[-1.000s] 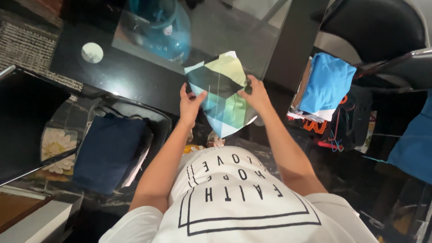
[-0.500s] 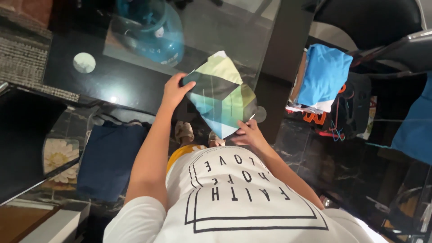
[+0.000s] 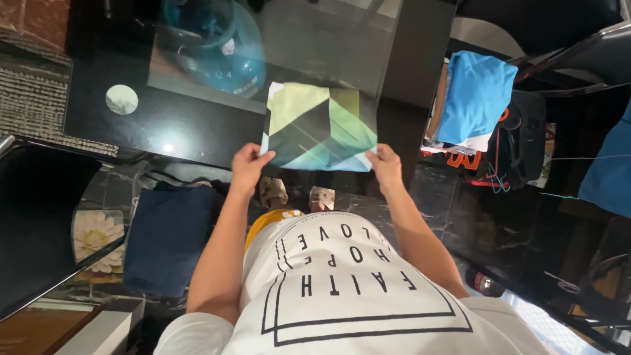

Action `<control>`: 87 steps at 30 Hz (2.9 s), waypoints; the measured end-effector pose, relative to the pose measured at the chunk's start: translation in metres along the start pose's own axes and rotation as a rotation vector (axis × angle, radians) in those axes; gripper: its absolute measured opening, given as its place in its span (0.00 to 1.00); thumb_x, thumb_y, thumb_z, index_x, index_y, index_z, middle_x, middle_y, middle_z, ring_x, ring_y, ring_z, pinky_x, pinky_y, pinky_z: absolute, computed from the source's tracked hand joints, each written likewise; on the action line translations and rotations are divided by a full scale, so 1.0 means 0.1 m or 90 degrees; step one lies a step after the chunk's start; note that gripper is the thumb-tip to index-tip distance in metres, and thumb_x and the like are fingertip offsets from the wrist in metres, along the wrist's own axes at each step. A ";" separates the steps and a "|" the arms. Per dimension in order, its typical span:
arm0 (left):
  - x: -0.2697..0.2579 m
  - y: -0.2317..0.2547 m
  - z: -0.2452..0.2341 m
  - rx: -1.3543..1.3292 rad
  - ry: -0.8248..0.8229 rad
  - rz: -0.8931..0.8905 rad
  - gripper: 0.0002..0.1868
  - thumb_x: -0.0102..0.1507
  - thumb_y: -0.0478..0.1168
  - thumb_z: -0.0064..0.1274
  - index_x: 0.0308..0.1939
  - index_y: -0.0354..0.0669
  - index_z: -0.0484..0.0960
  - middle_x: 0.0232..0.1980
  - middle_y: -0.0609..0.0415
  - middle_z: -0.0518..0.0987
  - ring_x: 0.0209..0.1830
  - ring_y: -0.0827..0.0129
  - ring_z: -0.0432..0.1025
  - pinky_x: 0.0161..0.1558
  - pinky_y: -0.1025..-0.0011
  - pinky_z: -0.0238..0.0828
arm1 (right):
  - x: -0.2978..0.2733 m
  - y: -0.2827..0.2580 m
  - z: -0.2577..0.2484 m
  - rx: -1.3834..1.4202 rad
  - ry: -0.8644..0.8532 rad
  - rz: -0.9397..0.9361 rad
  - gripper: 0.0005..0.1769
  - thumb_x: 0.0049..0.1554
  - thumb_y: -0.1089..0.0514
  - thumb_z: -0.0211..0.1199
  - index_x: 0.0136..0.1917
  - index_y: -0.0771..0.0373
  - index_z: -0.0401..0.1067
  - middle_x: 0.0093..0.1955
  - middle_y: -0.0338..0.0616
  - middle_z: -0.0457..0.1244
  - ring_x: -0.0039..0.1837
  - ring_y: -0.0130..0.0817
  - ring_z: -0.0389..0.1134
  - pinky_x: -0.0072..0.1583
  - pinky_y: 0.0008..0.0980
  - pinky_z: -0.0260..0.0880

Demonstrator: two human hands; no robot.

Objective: Folding various items of laundry including shirts and socks on a dining table.

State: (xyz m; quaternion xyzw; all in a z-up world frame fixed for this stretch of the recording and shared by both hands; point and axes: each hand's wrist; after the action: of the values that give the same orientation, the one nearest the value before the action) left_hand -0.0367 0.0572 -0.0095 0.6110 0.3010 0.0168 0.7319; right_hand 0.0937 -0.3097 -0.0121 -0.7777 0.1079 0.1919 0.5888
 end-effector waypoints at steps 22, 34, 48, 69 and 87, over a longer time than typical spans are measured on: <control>0.96 1.33 0.39 0.383 -0.200 0.307 0.17 0.59 0.45 0.66 0.43 0.44 0.76 0.57 0.51 0.81 0.56 0.57 0.74 0.60 0.61 0.66 | 0.62 -1.07 -0.02 -0.179 -0.140 -0.519 0.18 0.57 0.63 0.72 0.58 0.62 0.68 0.66 0.45 0.62 0.65 0.31 0.66 0.62 0.31 0.70; 1.12 1.05 0.41 0.392 -0.206 0.150 0.16 0.64 0.46 0.59 0.46 0.43 0.71 0.36 0.44 0.78 0.37 0.56 0.72 0.44 0.62 0.70 | 0.74 -0.95 0.24 -0.194 0.010 -0.041 0.16 0.66 0.54 0.61 0.66 0.58 0.70 0.48 0.49 0.68 0.50 0.35 0.66 0.55 0.33 0.68; 0.31 1.04 0.45 0.427 0.172 0.250 0.23 0.69 0.56 0.53 0.45 0.36 0.78 0.38 0.42 0.81 0.39 0.44 0.75 0.42 0.52 0.71 | 0.38 -1.94 0.74 -0.582 -0.298 -0.658 0.38 0.57 0.39 0.66 0.74 0.56 0.63 0.70 0.50 0.61 0.71 0.51 0.59 0.69 0.57 0.54; -0.64 0.21 1.67 -0.292 -0.069 0.001 0.38 0.57 0.37 0.65 0.68 0.45 0.62 0.60 0.53 0.76 0.59 0.66 0.73 0.62 0.63 0.69 | 0.20 -0.47 -0.16 0.062 -0.198 0.104 0.26 0.66 0.41 0.55 0.63 0.64 0.73 0.55 0.46 0.69 0.53 0.34 0.71 0.56 0.37 0.74; -0.31 0.64 2.59 -0.359 -0.257 -0.406 0.30 0.60 0.46 0.56 0.63 0.35 0.73 0.55 0.45 0.81 0.54 0.55 0.77 0.57 0.57 0.76 | -0.25 -0.67 -1.21 0.517 -0.294 0.253 0.31 0.62 0.48 0.59 0.74 0.63 0.62 0.65 0.52 0.66 0.66 0.46 0.68 0.66 0.47 0.70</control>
State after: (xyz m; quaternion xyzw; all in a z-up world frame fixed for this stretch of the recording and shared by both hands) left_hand 0.0795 -0.1675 0.0800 0.2562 0.3094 -0.2468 0.8819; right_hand 0.1179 -0.4084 0.0856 -0.3875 0.1864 0.4097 0.8045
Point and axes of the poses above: each hand's wrist, its own x-axis towards the middle knuckle, its own z-axis out of the palm, y = z × x
